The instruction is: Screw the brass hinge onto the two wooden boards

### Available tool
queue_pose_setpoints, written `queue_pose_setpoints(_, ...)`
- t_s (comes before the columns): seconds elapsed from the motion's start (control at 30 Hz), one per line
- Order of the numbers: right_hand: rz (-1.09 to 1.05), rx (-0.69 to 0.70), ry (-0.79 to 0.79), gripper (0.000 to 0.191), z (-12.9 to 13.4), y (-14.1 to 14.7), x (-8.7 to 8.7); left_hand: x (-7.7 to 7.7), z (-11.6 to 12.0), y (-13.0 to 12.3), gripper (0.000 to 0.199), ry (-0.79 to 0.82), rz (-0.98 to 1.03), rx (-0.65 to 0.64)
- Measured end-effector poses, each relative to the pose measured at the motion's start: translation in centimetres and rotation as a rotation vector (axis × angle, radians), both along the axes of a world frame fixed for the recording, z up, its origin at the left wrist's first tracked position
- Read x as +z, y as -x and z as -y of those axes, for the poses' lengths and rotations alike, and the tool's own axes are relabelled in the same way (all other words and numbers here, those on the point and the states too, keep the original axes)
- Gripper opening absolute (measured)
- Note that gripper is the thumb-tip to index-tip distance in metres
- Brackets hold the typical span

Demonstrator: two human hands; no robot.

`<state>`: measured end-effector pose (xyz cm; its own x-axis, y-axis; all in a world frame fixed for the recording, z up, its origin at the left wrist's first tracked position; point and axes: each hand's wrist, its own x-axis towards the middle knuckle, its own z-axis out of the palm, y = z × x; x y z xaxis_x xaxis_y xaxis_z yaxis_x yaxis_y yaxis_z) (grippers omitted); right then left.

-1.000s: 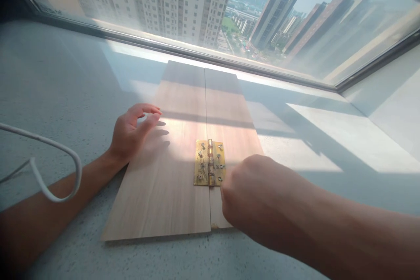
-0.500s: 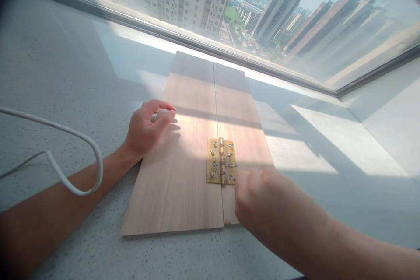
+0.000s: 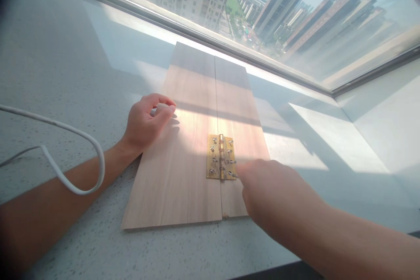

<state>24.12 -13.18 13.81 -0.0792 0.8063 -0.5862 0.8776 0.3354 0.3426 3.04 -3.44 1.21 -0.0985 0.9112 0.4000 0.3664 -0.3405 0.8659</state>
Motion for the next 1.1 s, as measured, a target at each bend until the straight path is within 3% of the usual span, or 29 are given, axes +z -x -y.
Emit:
queue_pose_setpoints(0.1, 0.056, 0.571, 0.038, 0.02, 0.8, -0.5, -0.3, 0.0, 0.0, 0.0, 0.011, 0.001, -0.003, 0.004)
queue_pose_setpoints(0.17, 0.087, 0.733, 0.065, 0.02, 0.9, -0.4, -0.5, 0.1, 0.0, 0.0, 0.011, 0.004, -0.006, 0.007)
queue_pose_setpoints(0.23, 0.117, 0.603, 0.088, 0.022, 0.4, 0.1, -0.6, 0.1, 0.0, 0.0, 0.011, 0.008, -0.009, 0.007)
queue_pose_setpoints(0.37, 0.114, 0.0, 0.045, 0.022, -1.5, 1.3, -0.2, 0.1, -0.1, 0.0, 0.01, 0.013, -0.017, 0.003)
queue_pose_setpoints(0.43, 0.035, -0.231, 0.018, 0.021, -2.0, 1.5, 0.0, 0.1, -0.1, -0.1, 0.01, 0.016, -0.018, 0.003)
queue_pose_setpoints(0.5, -0.03, -0.329, 0.027, 0.015, -1.9, 1.3, 0.2, 0.0, -0.1, -0.1, 0.01, 0.019, -0.013, 0.004)
queue_pose_setpoints(0.53, -0.04, -0.303, 0.029, 0.015, -1.7, 1.0, 0.3, 0.0, -0.1, -0.1, 0.01, 0.019, -0.01, 0.005)
queue_pose_setpoints(0.6, -0.041, -0.077, 0.05, 0.018, -1.0, 0.2, 0.3, 0.0, 0.0, 0.0, 0.01, 0.021, -0.008, 0.007)
queue_pose_setpoints(0.73, -0.073, 0.693, 0.095, 0.019, 0.0, -1.7, 0.0, -0.1, 0.0, 0.1, 0.01, 0.02, -0.008, 0.006)
queue_pose_setpoints(0.8, -0.082, 0.803, 0.088, 0.017, -0.1, -1.9, -0.2, -0.1, 0.0, 0.1, 0.01, 0.02, -0.008, 0.006)
queue_pose_setpoints(0.87, -0.06, 0.617, 0.089, 0.019, -0.5, -1.4, -0.3, 0.0, 0.0, 0.0, 0.01, 0.016, -0.009, 0.008)
queue_pose_setpoints(1.03, -0.112, -0.336, 0.004, 0.021, -1.3, -0.1, -0.3, 0.0, 0.0, -0.1, 0.01, 0.023, -0.016, 0.011)
queue_pose_setpoints(1.1, -0.184, -0.462, -0.004, 0.019, -0.8, -0.6, -0.4, 0.0, 0.0, -0.1, 0.01, 0.03, -0.018, 0.009)
